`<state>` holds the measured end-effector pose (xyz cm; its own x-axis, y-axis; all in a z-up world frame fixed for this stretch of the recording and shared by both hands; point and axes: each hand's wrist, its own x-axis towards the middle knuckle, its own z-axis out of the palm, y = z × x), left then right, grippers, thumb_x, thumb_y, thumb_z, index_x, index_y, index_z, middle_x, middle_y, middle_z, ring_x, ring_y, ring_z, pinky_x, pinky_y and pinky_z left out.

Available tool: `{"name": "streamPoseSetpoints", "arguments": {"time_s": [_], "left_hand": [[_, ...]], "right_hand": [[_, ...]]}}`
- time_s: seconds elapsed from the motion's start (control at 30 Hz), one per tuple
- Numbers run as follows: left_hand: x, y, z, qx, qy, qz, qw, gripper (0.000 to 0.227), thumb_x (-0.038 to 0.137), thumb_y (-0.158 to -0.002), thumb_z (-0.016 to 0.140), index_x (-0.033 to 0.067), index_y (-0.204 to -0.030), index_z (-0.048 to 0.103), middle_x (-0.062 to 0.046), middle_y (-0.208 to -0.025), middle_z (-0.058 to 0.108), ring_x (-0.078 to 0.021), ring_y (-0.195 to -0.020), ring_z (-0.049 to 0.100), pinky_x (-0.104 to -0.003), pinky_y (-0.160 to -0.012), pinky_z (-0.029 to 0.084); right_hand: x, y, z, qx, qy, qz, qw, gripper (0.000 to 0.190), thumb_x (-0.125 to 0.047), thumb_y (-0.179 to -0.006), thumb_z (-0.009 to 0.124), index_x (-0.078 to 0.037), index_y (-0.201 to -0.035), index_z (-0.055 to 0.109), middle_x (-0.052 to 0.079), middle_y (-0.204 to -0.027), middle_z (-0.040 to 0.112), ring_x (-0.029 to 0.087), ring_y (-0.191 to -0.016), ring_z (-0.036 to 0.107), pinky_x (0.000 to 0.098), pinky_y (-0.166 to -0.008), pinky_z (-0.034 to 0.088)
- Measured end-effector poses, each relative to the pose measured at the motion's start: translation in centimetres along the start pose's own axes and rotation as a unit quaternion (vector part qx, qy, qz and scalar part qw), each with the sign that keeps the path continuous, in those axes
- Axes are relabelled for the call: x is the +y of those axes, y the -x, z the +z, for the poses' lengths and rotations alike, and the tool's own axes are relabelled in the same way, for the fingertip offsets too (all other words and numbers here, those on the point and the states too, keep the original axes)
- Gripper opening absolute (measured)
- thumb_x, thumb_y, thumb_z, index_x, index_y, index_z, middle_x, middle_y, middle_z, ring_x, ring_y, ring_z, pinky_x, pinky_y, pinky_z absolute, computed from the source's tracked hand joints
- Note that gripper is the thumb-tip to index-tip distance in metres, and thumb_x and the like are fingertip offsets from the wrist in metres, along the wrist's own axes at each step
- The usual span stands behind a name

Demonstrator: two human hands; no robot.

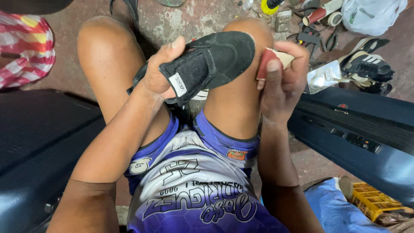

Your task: The person holds a black sneaker and uses a red sanding block to rub the toe and side panels. The person rotates the shoe to access different areas and continues sanding the upper surface.

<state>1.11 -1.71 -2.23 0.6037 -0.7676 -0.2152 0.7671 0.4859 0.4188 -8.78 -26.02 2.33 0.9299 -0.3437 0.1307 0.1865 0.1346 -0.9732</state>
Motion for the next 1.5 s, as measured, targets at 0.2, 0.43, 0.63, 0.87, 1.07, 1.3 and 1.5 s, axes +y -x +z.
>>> {"name": "streamPoseSetpoints", "arguments": {"time_s": [0.2,0.43,0.63,0.87,1.07,1.3,1.5], "left_hand": [[1.2,-0.7,1.1,0.001,0.052,-0.03,0.998,0.074,0.055,-0.107,0.053,-0.0132,-0.136,0.061,-0.023,-0.127,0.069,-0.0281,-0.112,0.069,-0.038,-0.106,0.054],[1.2,-1.0,-0.1,-0.006,0.064,-0.045,0.997,0.076,0.059,-0.106,0.052,-0.0119,-0.132,0.064,-0.022,-0.122,0.071,-0.0275,-0.109,0.07,-0.037,-0.103,0.055],[1.1,-0.7,0.0,-0.007,0.038,-0.043,0.998,0.081,0.06,-0.102,0.055,-0.0122,-0.139,0.059,-0.022,-0.129,0.068,-0.0282,-0.117,0.068,-0.038,-0.11,0.051],[1.1,-0.8,0.7,-0.011,0.029,-0.037,0.999,0.081,0.058,-0.101,0.059,-0.0118,-0.142,0.057,-0.022,-0.134,0.066,-0.0282,-0.122,0.067,-0.038,-0.115,0.05],[0.6,-0.5,-0.4,-0.009,0.002,-0.019,1.0,0.08,0.055,-0.102,0.061,-0.0129,-0.144,0.055,-0.023,-0.138,0.065,-0.0279,-0.122,0.066,-0.039,-0.113,0.051],[0.8,0.0,-0.5,-0.032,-0.072,-0.042,0.996,0.076,0.051,-0.103,0.064,-0.0115,-0.144,0.056,-0.021,-0.131,0.067,-0.0264,-0.116,0.068,-0.038,-0.104,0.053],[2.3,1.6,2.3,-0.041,-0.322,-0.046,0.945,0.062,0.036,-0.097,0.071,-0.0073,-0.136,0.051,-0.01,-0.125,0.058,-0.0179,-0.114,0.053,-0.031,-0.099,0.04]], "right_hand": [[0.5,-0.3,0.3,-0.005,0.085,-0.001,0.996,0.027,-0.014,-0.113,0.067,-0.001,-0.13,0.05,0.005,-0.098,0.064,0.007,-0.071,0.056,0.0192,-0.063,0.045],[1.1,-2.5,0.6,-0.035,0.186,-0.113,0.975,0.019,-0.01,-0.12,0.068,-0.001,-0.13,0.055,0.008,-0.12,0.056,0.014,-0.106,0.057,0.0262,-0.102,0.049],[0.5,-1.6,0.8,-0.043,0.261,-0.097,0.959,0.018,-0.009,-0.112,0.069,-0.001,-0.125,0.059,0.007,-0.115,0.059,0.012,-0.101,0.063,0.0249,-0.092,0.052],[1.2,-4.5,1.1,-0.051,0.135,-0.114,0.983,0.016,-0.009,-0.12,0.066,0.0,-0.129,0.056,0.005,-0.117,0.058,0.008,-0.102,0.058,0.0229,-0.094,0.049],[0.6,-2.4,0.6,-0.055,0.199,-0.115,0.972,0.017,-0.009,-0.117,0.067,0.001,-0.127,0.058,0.007,-0.115,0.06,0.01,-0.104,0.061,0.0231,-0.095,0.051],[1.6,-7.6,0.7,-0.016,0.003,-0.075,0.997,0.017,-0.011,-0.12,0.066,0.002,-0.125,0.057,0.006,-0.096,0.063,0.01,-0.069,0.053,0.0235,-0.063,0.045],[0.5,-5.9,-1.9,-0.056,-0.153,-0.024,0.986,0.022,-0.017,-0.114,0.062,-0.002,-0.128,0.052,0.009,-0.095,0.063,0.012,-0.063,0.052,0.0249,-0.056,0.042]]}}
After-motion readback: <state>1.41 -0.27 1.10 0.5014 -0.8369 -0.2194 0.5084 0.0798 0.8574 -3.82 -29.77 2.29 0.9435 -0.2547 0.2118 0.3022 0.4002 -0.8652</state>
